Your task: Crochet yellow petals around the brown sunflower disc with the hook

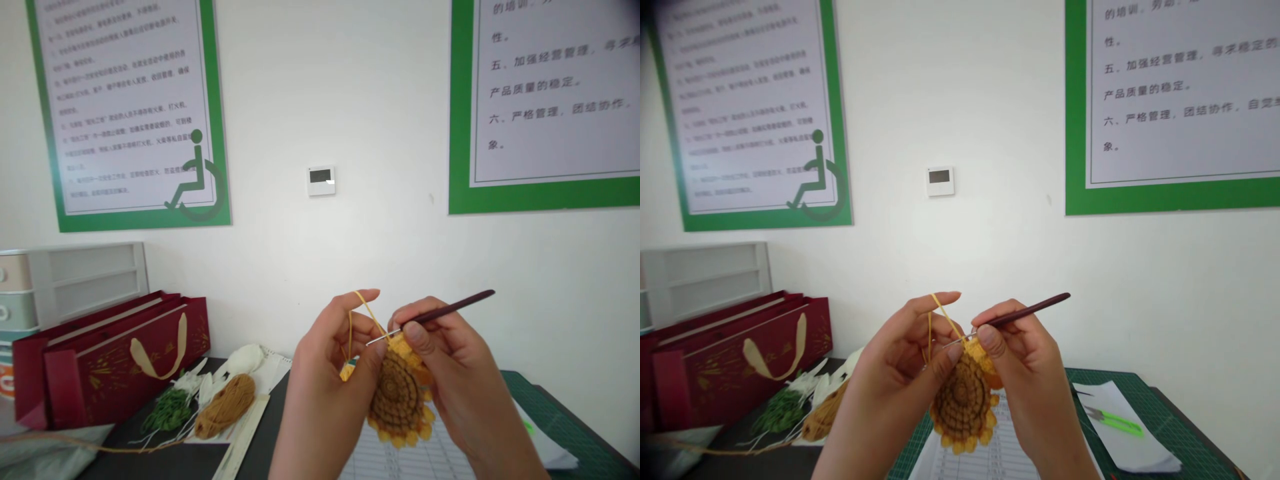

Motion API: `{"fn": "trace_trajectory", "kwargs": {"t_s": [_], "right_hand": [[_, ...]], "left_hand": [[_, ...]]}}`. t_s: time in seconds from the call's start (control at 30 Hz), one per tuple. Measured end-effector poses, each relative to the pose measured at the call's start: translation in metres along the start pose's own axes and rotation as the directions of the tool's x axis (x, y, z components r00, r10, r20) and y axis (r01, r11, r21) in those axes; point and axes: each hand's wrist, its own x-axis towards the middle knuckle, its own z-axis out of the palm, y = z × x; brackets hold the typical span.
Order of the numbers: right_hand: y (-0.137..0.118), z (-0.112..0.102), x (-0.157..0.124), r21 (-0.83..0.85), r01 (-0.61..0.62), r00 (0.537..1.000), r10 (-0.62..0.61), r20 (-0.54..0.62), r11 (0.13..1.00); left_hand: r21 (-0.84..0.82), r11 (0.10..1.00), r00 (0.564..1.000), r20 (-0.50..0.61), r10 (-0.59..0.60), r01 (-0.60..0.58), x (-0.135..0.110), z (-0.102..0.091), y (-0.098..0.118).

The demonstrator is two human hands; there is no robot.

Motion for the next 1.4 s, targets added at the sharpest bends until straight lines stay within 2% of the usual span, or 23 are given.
{"fn": "trace_trajectory", "kwargs": {"t_s": [0.13, 0.33, 0.63, 0.83, 1.03, 1.23, 1.4], "right_hand": [[0.003, 0.0, 0.001, 0.049, 0.022, 1.0, -0.021, -0.02, 0.999], [0.003, 0.001, -0.002, 0.104, 0.033, 0.998, -0.038, 0.046, 0.994], [0.002, 0.0, 0.0, 0.212, 0.049, 0.981, -0.087, 0.173, 0.976], [-0.002, -0.001, -0.001, 0.271, 0.15, 0.967, -0.199, 0.162, 0.951], [-0.006, -0.015, 0.006, 0.133, 0.347, 0.892, -0.37, 0.259, 0.928], [-0.014, -0.019, 0.003, -0.067, 0.599, 0.78, -0.563, 0.272, 0.798], [-0.021, -0.017, -0.003, -0.163, 0.689, 0.718, -0.633, 0.29, 0.706]], "left_hand": [[-0.078, 0.997, 0.999, 0.043, -0.025, 0.029, 0.001, -0.003, -0.004], [-0.207, 0.972, 0.985, 0.15, -0.08, 0.11, 0.001, -0.007, -0.002], [-0.31, 0.94, 0.986, 0.12, -0.111, 0.144, 0.0, -0.008, 0.0], [-0.345, 0.928, 0.988, 0.112, -0.108, 0.141, -0.001, -0.005, 0.002], [-0.328, 0.931, 0.985, 0.117, -0.126, 0.158, 0.0, -0.006, 0.004], [-0.333, 0.933, 0.989, 0.098, -0.114, 0.141, -0.001, -0.004, 0.003], [-0.352, 0.927, 0.99, 0.101, -0.1, 0.129, -0.003, -0.005, 0.003]]}}
